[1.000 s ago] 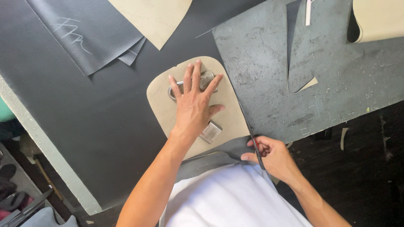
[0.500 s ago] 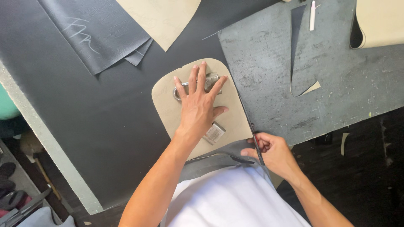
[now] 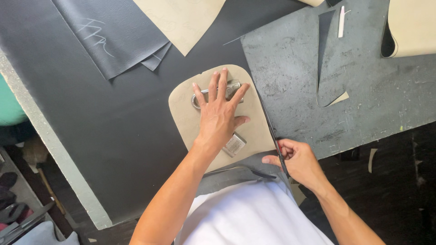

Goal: The person uses shears to cut a dark sheet of material on a workbench, using a newspaper and padlocks as temporary weights. They then place a beige template on the sheet, trace its outline with a white marker, and cut the material to match the template shape.

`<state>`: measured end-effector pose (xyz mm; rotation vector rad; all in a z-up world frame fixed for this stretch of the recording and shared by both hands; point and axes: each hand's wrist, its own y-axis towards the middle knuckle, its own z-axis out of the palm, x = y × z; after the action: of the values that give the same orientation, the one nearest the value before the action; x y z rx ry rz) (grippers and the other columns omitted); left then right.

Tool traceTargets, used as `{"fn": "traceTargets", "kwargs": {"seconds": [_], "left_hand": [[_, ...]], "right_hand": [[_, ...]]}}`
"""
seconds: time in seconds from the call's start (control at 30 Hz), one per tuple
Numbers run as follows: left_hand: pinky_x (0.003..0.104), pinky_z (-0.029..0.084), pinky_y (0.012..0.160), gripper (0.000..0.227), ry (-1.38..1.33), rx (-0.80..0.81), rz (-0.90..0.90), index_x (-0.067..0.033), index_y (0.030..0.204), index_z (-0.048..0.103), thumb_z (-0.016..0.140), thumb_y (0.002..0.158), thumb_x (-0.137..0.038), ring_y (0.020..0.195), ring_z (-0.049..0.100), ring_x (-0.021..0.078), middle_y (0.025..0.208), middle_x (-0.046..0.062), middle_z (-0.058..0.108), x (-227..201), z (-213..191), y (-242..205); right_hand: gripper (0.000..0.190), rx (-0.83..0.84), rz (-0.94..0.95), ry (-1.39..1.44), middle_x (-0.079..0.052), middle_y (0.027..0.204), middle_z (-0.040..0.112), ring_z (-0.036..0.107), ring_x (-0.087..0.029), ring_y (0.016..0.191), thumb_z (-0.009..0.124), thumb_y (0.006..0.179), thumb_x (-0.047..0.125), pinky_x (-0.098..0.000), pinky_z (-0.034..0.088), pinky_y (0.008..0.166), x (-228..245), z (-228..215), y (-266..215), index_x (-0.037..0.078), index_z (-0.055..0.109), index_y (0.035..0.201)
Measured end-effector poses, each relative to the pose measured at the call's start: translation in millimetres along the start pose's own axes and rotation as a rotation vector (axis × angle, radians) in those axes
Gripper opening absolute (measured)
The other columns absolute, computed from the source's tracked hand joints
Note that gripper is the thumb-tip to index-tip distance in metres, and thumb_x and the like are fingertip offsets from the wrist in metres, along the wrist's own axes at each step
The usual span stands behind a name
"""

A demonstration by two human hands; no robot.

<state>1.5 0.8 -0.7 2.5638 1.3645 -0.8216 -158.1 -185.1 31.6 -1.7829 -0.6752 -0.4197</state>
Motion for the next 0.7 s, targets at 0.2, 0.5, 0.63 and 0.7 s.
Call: {"fn": "traceTargets", "kwargs": {"seconds": [0.2, 0.5, 0.63, 0.7], "left_hand": [[0.080, 0.011, 0.112, 0.093, 0.002, -0.007, 0.004, -0.0295, 0.146, 0.049, 0.090, 0.064, -0.045, 0.149, 0.020, 0.0402, 0.161, 0.021, 0.023, -1.2, 0.3, 1.0], [0.081, 0.012, 0.112, 0.094, -0.004, -0.003, -0.001, -0.0293, 0.146, 0.048, 0.091, 0.063, -0.043, 0.149, 0.022, 0.0391, 0.161, 0.020, 0.025, -0.7, -0.6, 1.6], [0.080, 0.014, 0.114, 0.095, 0.009, -0.017, 0.001, -0.0294, 0.147, 0.048, 0.090, 0.064, -0.044, 0.149, 0.022, 0.0397, 0.161, 0.020, 0.025, -1.8, 0.7, 0.1], [0.080, 0.013, 0.113, 0.095, 0.009, -0.005, -0.004, -0.0293, 0.147, 0.047, 0.090, 0.064, -0.044, 0.149, 0.022, 0.0400, 0.161, 0.021, 0.025, -1.3, 0.2, 0.5]], "right_hand": [[0.030, -0.016, -0.001, -0.035, 0.006, 0.061, 0.048, 0.038, -0.006, 0.057, 0.092, 0.071, 0.024, -0.0252, 0.032, 0.052, 11.1, 0.7, 7.0, 0.003, 0.076, 0.085], [0.031, -0.007, 0.039, 0.009, 0.008, 0.062, 0.050, 0.040, -0.005, 0.059, 0.092, 0.069, 0.022, -0.0239, 0.035, 0.053, 7.0, 3.8, 3.1, 0.003, 0.077, 0.088], [0.032, -0.019, 0.002, -0.056, 0.006, 0.062, 0.046, 0.037, -0.007, 0.059, 0.093, 0.071, 0.023, -0.0253, 0.033, 0.053, 0.1, 2.3, 4.2, 0.001, 0.074, 0.083], [0.030, 0.001, -0.013, 0.006, 0.007, 0.063, 0.047, 0.037, -0.006, 0.060, 0.092, 0.071, 0.023, -0.0242, 0.033, 0.054, -1.2, 2.3, 6.0, 0.003, 0.075, 0.086]]}}
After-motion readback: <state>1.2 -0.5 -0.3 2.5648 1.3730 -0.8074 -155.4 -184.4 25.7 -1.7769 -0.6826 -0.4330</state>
